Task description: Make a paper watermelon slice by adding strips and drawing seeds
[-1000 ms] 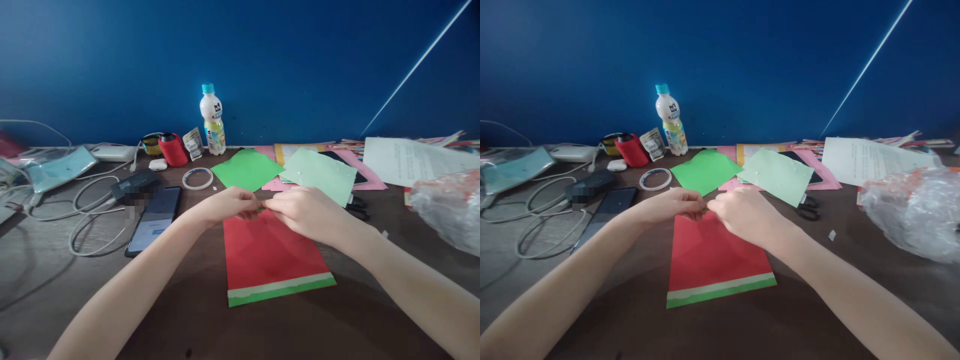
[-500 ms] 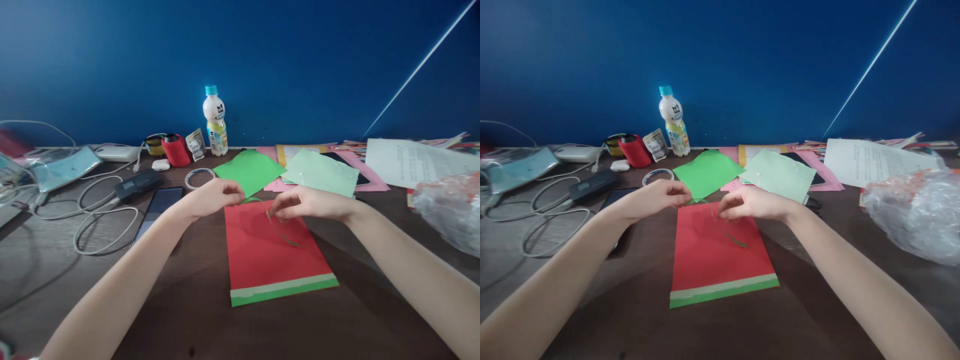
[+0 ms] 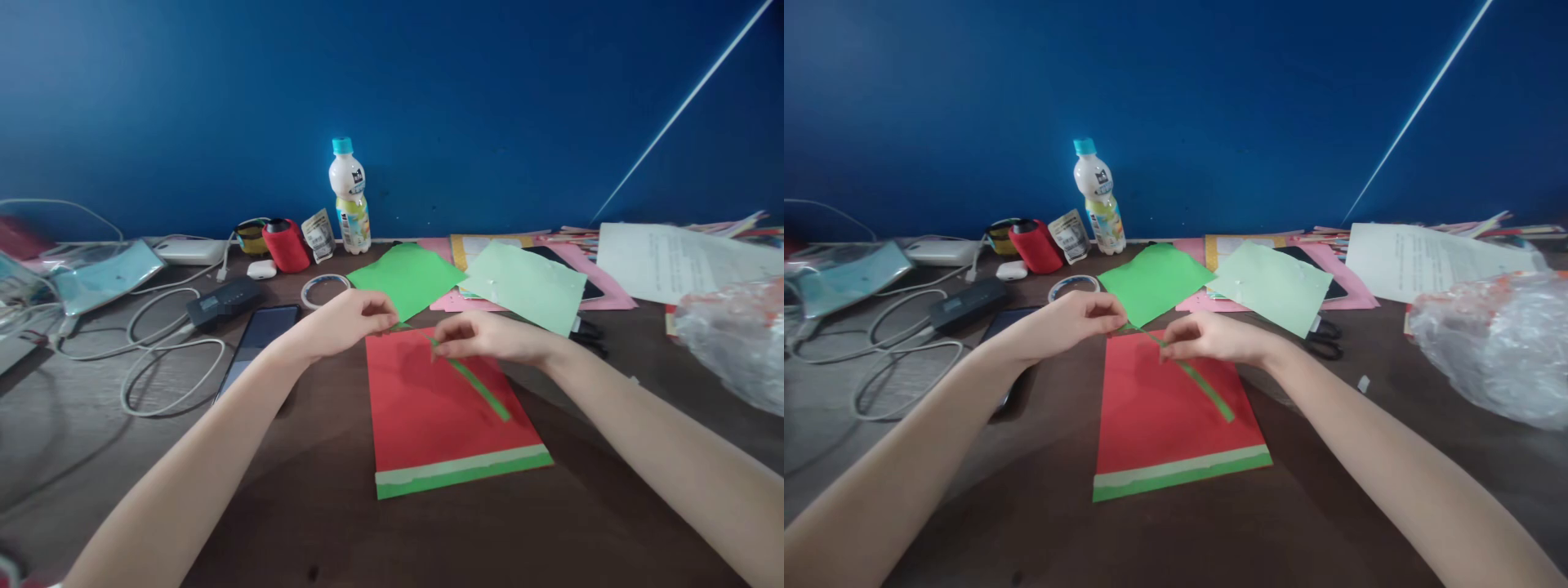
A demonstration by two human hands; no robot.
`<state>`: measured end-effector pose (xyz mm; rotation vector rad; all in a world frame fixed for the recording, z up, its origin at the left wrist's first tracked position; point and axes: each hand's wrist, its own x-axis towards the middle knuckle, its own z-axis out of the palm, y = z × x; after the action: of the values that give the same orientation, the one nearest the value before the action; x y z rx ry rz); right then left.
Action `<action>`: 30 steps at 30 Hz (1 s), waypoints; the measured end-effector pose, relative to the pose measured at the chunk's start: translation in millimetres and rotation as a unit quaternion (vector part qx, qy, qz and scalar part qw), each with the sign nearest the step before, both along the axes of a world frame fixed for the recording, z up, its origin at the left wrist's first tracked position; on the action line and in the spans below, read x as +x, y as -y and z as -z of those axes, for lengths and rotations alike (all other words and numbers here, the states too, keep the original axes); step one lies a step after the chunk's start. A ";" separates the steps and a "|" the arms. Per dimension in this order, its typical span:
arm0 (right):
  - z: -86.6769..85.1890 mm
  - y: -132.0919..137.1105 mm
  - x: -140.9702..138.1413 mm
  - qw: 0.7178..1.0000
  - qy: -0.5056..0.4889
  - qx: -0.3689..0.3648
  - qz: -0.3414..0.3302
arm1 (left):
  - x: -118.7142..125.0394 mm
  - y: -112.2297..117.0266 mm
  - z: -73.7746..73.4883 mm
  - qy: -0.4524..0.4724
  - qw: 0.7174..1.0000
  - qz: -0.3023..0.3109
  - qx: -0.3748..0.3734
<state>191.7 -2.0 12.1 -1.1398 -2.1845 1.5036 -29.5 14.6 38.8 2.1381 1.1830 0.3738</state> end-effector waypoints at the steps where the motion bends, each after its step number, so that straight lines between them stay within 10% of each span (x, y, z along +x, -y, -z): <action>1: -1.9 -1.2 3.2 1.000 0.012 0.012 0.010 | 1.6 1.2 2.0 -0.002 1.000 -0.008 0.008; 17: 25.4 -20.9 20.6 0.998 0.033 -0.002 0.045 | 12.2 33.6 33.5 -0.126 0.970 -0.081 0.189; 25: 27.0 -24.0 23.5 0.999 0.006 -0.030 0.044 | -91.7 46.0 29.0 -0.142 0.907 -0.280 0.282; 30: 29.3 -24.1 23.8 0.998 -0.006 -0.036 0.055 | -141.3 62.2 46.1 -0.046 0.892 -0.421 0.157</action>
<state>215.5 22.1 -17.2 -1.2491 -2.0387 1.5486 -170.8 -47.6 -7.2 1.7791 2.2078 0.8934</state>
